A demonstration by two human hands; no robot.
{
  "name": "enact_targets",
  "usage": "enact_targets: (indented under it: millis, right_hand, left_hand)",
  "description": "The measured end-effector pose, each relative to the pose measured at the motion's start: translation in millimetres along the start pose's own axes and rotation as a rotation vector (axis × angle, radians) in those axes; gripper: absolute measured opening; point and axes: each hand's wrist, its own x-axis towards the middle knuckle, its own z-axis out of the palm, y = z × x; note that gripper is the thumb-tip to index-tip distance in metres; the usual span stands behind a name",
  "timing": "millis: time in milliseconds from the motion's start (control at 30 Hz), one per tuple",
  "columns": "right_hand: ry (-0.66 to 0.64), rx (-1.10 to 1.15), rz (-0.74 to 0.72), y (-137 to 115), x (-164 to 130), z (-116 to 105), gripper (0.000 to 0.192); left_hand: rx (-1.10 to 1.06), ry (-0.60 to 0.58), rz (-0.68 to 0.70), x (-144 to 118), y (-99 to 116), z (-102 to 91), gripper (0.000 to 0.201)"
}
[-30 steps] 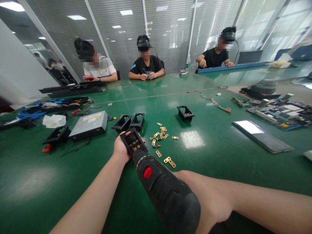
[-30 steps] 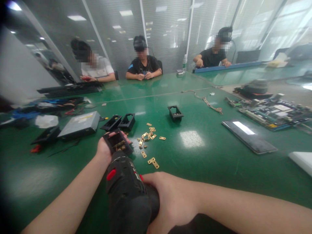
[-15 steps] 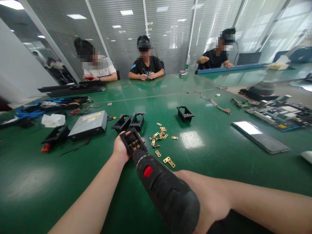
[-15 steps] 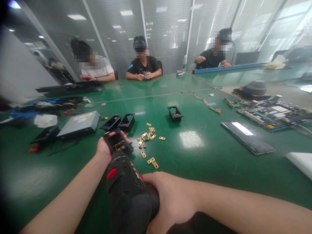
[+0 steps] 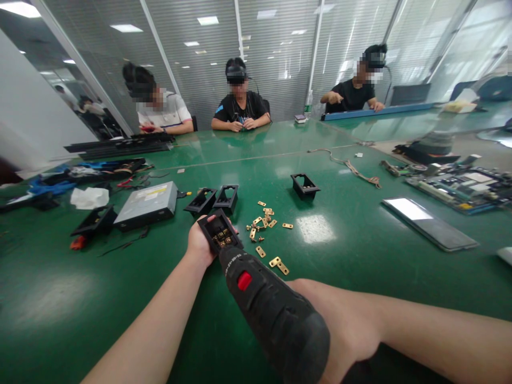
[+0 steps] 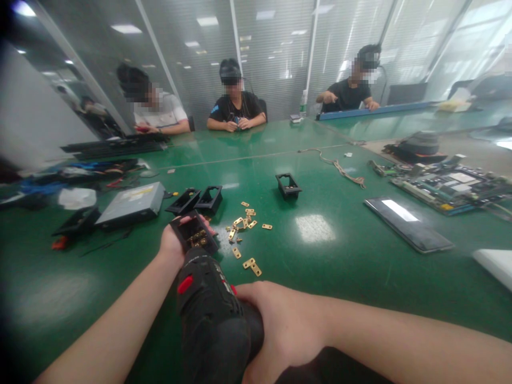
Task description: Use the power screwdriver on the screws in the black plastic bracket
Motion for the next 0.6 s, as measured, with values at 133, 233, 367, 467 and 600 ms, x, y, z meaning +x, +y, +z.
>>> enact_targets:
  millis: [133, 233, 367, 467, 600]
  right_hand:
    - [0.008, -0.013, -0.020, -0.7, 0.1, 0.3, 0.060]
    - [0.001, -0.004, -0.017, -0.3, -0.2, 0.4, 0.058]
    - [0.014, 0.000, 0.012, 1.3, -0.8, 0.6, 0.063]
    - [0.015, 0.017, 0.003, 2.6, -0.5, 0.7, 0.061]
    - [0.015, 0.030, -0.012, 4.0, 0.1, 0.6, 0.060]
  left_hand:
    - [-0.012, -0.014, -0.003, 1.0, -0.4, -1.6, 0.030]
    - [-0.021, -0.005, 0.003, -0.5, 0.0, 0.1, 0.032]
    - [-0.020, 0.005, 0.000, -1.9, 0.2, 1.8, 0.030]
    - [-0.030, -0.003, -0.010, -0.9, -0.2, 0.8, 0.029]
    - [-0.030, 0.004, -0.009, -1.2, -0.1, 0.9, 0.030]
